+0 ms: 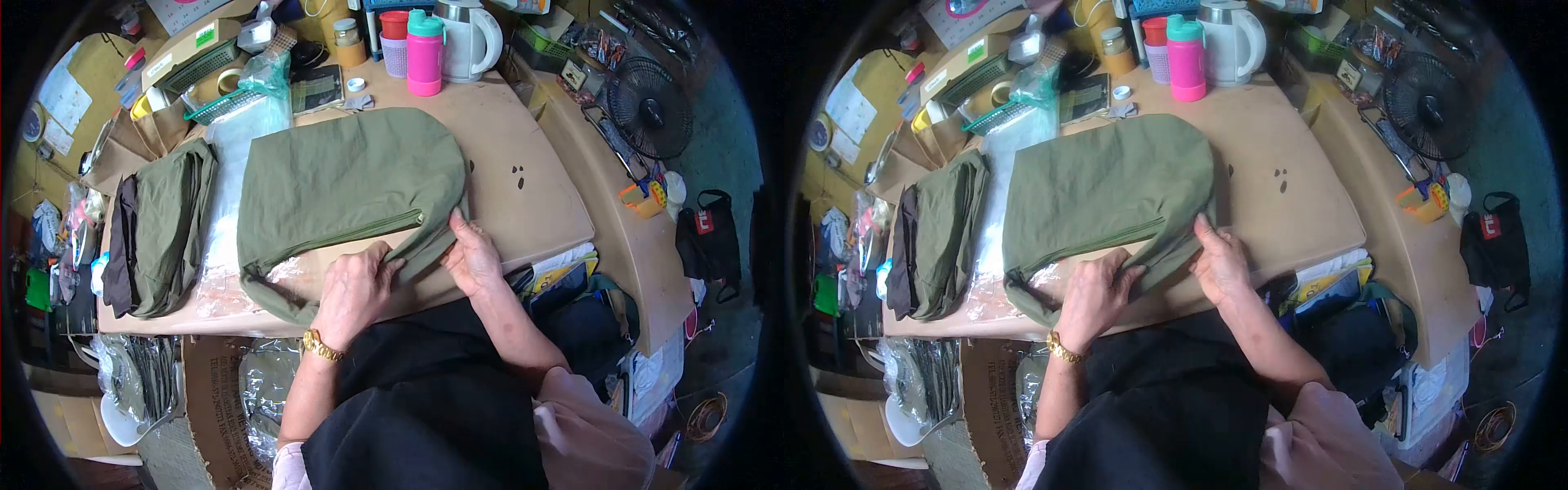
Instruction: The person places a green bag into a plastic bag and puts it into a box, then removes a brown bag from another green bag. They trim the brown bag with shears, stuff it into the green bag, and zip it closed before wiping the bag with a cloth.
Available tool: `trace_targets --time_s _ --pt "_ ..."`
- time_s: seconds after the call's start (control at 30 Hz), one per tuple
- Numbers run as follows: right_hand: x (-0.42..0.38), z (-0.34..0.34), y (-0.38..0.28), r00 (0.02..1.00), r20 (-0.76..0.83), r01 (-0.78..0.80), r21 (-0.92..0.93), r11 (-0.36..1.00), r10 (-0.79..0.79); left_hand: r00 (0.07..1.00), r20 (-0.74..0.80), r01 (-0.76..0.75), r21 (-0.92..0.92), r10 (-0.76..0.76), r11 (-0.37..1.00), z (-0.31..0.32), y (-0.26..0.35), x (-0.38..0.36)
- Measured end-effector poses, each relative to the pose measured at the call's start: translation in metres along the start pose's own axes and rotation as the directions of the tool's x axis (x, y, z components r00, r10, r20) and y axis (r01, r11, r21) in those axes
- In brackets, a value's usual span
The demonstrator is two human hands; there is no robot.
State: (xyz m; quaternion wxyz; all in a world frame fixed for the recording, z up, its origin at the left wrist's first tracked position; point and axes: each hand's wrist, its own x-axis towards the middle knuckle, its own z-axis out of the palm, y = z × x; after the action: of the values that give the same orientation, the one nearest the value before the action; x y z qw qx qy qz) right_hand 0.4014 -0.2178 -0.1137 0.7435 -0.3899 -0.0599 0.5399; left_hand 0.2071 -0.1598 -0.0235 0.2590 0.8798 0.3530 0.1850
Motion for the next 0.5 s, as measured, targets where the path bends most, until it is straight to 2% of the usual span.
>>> trace_targets --time_s 0.03,0.1,0.13,0.17,0.23,0.3,0.37,0.4,0.43,0.5 --pt "0.005 -0.001 0.000 1.000 0.002 -0.001 -0.001 1.000 0.001 0.999 0.017 0.034 0.002 -0.034 0.999 -0.004 0.000 -0.001" --pt "0.008 0.005 -0.002 0.981 0.057 0.180 0.106 0.978 -0.186 0.997 0.053 0.049 0.032 -0.050 0.998 -0.005 -0.002 -0.004" --pt "0.003 0.008 -0.002 0.989 0.085 0.102 0.188 0.977 -0.120 0.999 0.009 0.044 0.045 -0.045 0.998 -0.003 -0.003 -0.005" --pt "-0.005 0.011 -0.002 0.989 0.088 0.100 0.186 0.977 -0.118 0.999 -0.036 0.040 0.058 -0.038 0.998 -0.002 -0.005 -0.005" --pt "-0.017 0.016 -0.002 0.974 0.196 0.124 -0.050 0.991 -0.112 1.000 -0.025 -0.013 0.036 0.014 0.999 -0.002 -0.012 -0.008" --pt "-0.009 0.002 -0.004 0.971 0.196 0.163 -0.107 0.981 -0.140 0.998 -0.008 -0.064 0.009 0.064 0.998 -0.006 -0.012 -0.011" --pt "-0.009 -0.006 -0.007 0.975 0.220 -0.050 0.159 0.986 0.014 0.998 0.056 0.037 -0.022 -0.035 0.999 -0.014 -0.008 -0.011" --pt "-0.019 -0.004 0.008 0.971 0.235 -0.077 0.174 0.982 0.034 0.998 0.005 0.067 -0.064 -0.066 0.996 -0.010 -0.010 -0.009" --pt "-0.025 -0.018 0.029 0.947 0.315 -0.106 0.113 0.988 0.065 0.998 0.000 0.069 -0.067 -0.069 0.995 -0.007 -0.010 -0.008" --pt "-0.052 0.008 0.038 0.963 0.247 -0.059 -0.197 0.979 0.107 0.997 -0.076 -0.030 -0.069 0.024 0.997 -0.003 -0.010 -0.009"
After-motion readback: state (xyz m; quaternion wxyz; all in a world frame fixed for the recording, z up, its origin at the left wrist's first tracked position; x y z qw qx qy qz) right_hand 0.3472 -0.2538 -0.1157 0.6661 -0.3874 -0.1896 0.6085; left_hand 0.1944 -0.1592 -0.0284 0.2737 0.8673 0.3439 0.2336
